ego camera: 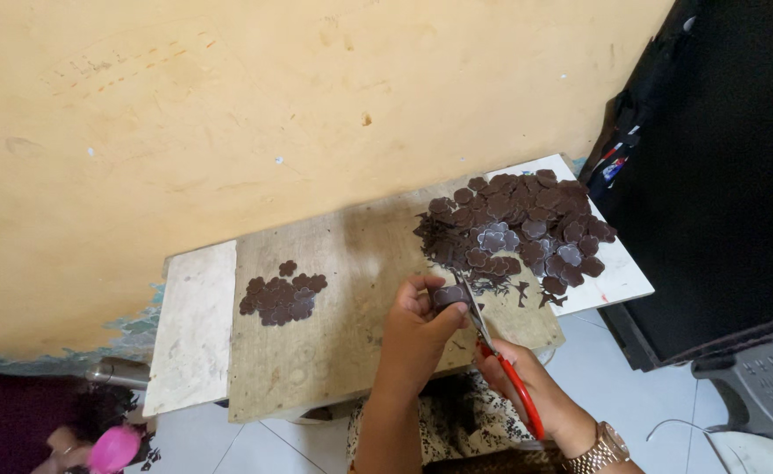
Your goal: The person uses red-handled scissors to cut flower-shaped pieces from a dark sheet of material. They hold the material with the left hand and cut with the right, placing finished pieces on a wooden board and discarding scraps to the floor.
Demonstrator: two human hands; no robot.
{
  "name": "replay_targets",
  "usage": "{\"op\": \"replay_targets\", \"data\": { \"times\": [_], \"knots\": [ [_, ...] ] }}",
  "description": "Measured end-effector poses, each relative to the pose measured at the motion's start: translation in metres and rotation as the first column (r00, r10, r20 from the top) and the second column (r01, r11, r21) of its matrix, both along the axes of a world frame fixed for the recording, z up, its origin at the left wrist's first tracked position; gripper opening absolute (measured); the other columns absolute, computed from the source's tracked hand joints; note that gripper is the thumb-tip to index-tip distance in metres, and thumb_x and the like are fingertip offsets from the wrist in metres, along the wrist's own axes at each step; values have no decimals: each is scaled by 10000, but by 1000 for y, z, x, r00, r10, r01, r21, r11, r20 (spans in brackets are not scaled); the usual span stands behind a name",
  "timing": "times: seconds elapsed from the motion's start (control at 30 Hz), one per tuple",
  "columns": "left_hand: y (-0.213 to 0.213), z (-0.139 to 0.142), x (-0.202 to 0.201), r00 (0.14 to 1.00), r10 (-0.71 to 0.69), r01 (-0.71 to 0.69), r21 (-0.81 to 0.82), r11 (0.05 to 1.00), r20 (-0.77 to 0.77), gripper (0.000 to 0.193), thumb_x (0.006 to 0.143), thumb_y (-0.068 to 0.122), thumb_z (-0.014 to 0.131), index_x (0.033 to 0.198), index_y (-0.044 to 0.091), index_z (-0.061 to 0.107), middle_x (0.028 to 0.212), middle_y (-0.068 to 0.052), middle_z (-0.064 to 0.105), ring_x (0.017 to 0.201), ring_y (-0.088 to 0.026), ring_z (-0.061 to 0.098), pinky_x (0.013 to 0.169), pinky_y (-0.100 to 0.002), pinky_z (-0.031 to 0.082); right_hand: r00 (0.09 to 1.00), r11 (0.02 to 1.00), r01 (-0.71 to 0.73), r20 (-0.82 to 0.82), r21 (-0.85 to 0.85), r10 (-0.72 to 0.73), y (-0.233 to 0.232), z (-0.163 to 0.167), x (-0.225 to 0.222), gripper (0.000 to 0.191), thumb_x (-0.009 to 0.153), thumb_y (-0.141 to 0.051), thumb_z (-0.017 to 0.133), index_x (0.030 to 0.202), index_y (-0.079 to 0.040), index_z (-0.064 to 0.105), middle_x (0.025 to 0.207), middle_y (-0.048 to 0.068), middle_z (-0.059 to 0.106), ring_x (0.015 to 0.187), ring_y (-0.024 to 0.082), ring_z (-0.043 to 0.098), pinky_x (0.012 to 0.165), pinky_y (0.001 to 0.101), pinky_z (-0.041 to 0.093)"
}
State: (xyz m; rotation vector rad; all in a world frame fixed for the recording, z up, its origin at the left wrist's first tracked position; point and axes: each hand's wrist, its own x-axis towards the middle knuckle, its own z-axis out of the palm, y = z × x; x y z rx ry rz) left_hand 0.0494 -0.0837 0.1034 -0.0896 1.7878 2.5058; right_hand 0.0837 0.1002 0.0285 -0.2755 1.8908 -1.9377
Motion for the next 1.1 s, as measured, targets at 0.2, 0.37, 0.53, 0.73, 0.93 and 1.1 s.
{"op": "replay_targets", "data": {
  "times": [0.2, 0.37, 0.53, 0.73, 0.93, 1.1],
  "knots": [
    [-2, 2, 2, 1000, 10, -10, -23, 1000, 11, 425, 853, 15, 717, 1230, -5, 523, 980, -121, 718, 813, -153, 689, 726, -278, 569, 1000, 1000, -3, -19, 4, 3, 1, -3, 0, 540, 950, -606, 501, 797, -92, 567, 608, -57, 436, 526, 85, 397, 472, 253, 348],
    [-5, 2, 1, 1000, 10, -10, -22, 1000, 26, 423, 845, 25, 728, 1223, -7, 541, 978, -113, 718, 798, -155, 688, 709, -269, 557, 998, 996, -51, -29, 70, 53, 5, 6, 0, 482, 958, -545, 539, 823, -83, 568, 634, -47, 450, 557, 93, 412, 504, 262, 373],
    [-6, 5, 3, 999, 17, -13, -93, 996, 42, 430, 832, 40, 737, 1220, 4, 554, 958, -106, 728, 781, -146, 684, 689, -258, 544, 992, 992, -98, -73, 78, 104, 8, 11, 1, 524, 937, -599, 546, 843, -84, 561, 673, -39, 467, 595, 99, 433, 530, 269, 397],
    [-4, 8, 4, 998, 25, -21, -79, 997, 58, 443, 827, 34, 735, 1228, 0, 549, 947, -112, 728, 777, -139, 684, 681, -260, 563, 992, 990, -87, -79, 115, 96, 7, 4, 0, 654, 887, -748, 465, 833, -106, 575, 648, -55, 453, 566, 84, 417, 495, 257, 367],
    [-2, 7, 3, 999, 37, -33, -92, 995, 39, 428, 834, 37, 732, 1220, -6, 551, 951, -109, 726, 769, -137, 680, 659, -253, 537, 999, 997, -51, 22, 59, 50, 4, 1, 1, 572, 903, -665, 541, 867, -98, 603, 644, -57, 468, 555, 86, 413, 485, 259, 373],
    [-1, 6, 3, 998, 45, -41, -86, 995, 37, 399, 834, 39, 728, 1191, 4, 553, 946, -98, 731, 771, -132, 686, 669, -250, 550, 1000, 994, -16, -22, 109, 18, 2, 0, 1, 575, 920, -664, 506, 845, -103, 606, 639, -69, 470, 559, 71, 437, 494, 249, 383]
  ]
}}
